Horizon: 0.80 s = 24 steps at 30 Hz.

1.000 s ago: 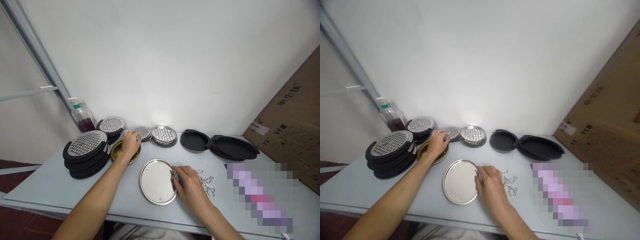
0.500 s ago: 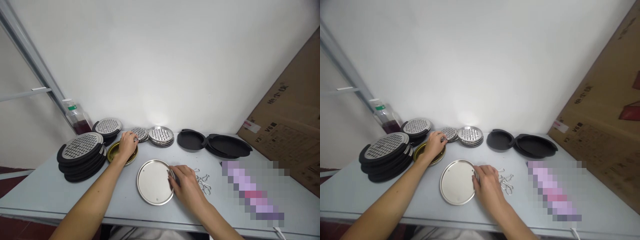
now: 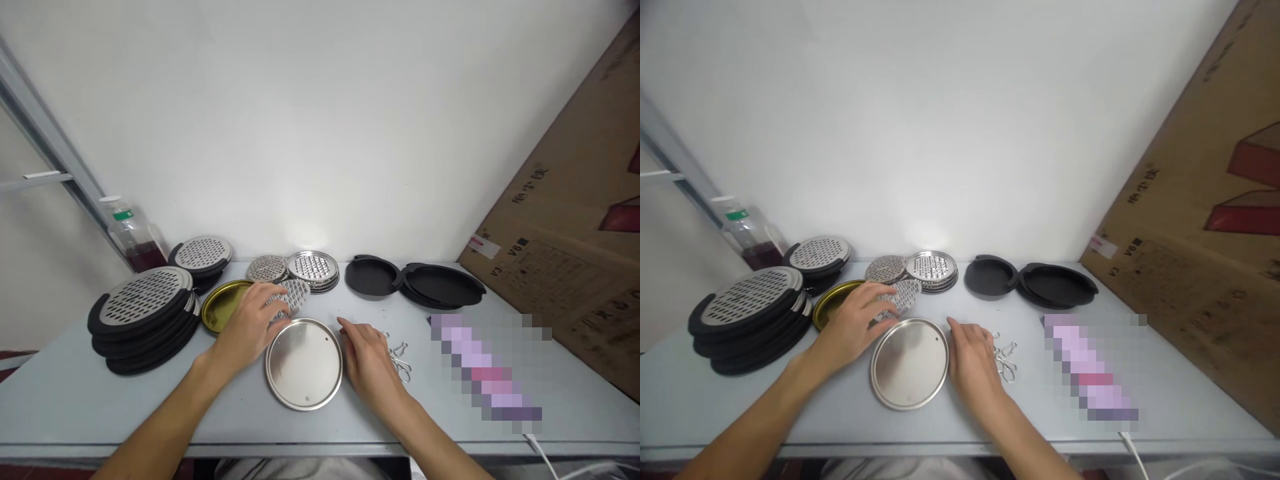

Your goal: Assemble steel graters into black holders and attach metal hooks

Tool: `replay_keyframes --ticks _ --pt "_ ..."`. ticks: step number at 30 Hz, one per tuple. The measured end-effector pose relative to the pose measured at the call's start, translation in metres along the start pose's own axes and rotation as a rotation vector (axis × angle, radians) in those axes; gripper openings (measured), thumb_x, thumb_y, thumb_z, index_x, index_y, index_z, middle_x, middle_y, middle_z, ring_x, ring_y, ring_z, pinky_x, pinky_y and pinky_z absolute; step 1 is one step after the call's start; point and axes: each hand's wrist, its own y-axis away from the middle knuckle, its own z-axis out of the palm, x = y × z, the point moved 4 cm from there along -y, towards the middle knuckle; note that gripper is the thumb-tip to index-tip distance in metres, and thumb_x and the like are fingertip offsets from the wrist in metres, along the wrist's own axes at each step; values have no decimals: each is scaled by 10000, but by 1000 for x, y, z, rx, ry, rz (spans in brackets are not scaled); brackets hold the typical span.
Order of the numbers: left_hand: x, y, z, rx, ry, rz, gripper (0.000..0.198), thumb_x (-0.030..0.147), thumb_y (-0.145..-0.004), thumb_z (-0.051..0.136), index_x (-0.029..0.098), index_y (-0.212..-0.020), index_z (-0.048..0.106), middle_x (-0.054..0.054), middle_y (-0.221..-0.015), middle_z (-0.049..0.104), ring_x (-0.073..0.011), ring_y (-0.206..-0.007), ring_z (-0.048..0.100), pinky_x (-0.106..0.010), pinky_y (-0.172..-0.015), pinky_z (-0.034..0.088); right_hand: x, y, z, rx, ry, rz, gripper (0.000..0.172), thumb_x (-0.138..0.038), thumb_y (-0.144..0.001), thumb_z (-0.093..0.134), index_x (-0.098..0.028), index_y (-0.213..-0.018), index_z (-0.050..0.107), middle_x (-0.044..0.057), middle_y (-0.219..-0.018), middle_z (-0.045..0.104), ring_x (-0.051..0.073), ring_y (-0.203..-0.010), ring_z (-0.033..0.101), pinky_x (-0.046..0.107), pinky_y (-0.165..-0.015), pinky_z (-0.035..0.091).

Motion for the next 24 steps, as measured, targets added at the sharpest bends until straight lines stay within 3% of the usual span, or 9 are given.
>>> replay_keyframes --ticks 3,7,13,17,19,22,24 --pt "23 16 3 -66 27 40 74 197 -915 632 211 -979 666 -72 -1230 625 -265 -1186 541 -556 -1155 318 0 0 0 -7 0 8 415 -75 -939 366 -128 -1309 546 134 -1042 721 288 -987 636 487 -894 453" --pt "36 29 14 -95 64 27 83 158 -901 632 220 -939 669 -62 -1219 633 -256 -1193 547 -558 -1160 332 -2 0 -1 4 4 -15 392 -100 -951 387 -143 -1303 553 127 -1039 725 286 -984 645 478 -893 460" --pt "32 40 19 -188 222 -56 108 178 -828 722 247 -902 684 -61 -1306 597 -287 -1308 470 -539 -1151 364 -5 1 1 5 -20 -56 358 -135 -962 422 -178 -1287 567 112 -1034 725 274 -972 649 479 -917 472" --pt "21 45 21 -228 356 -175 302 229 -753 800 263 -1023 668 -72 -1428 514 -304 -1383 408 -508 -1154 368 -6 3 -2 -25 -69 -60 368 -206 -969 468 -175 -1332 524 129 -1098 697 287 -1028 631 522 -973 460" --pt "14 48 25 -240 361 -259 544 302 -721 828 272 -1215 601 -96 -1522 411 -330 -1425 355 -532 -1160 349 -8 4 -5 -71 -119 -78 487 -302 -954 545 -200 -1417 434 138 -1196 658 300 -1124 601 563 -1041 413" --pt "6 54 35 -297 328 -336 893 421 -711 825 289 -1473 379 -113 -1617 251 -357 -1491 220 -569 -1180 289 -14 8 -7 -188 -179 -113 864 -440 -853 694 -276 -1542 198 145 -1419 514 322 -1334 465 636 -1160 224" --pt "4 56 41 -322 313 -337 1001 465 -714 814 290 -1535 269 -112 -1637 200 -354 -1507 167 -563 -1193 261 -17 10 -7 -258 -187 -133 1117 -527 -744 778 -295 -1570 61 161 -1535 376 351 -1438 326 657 -1178 132"
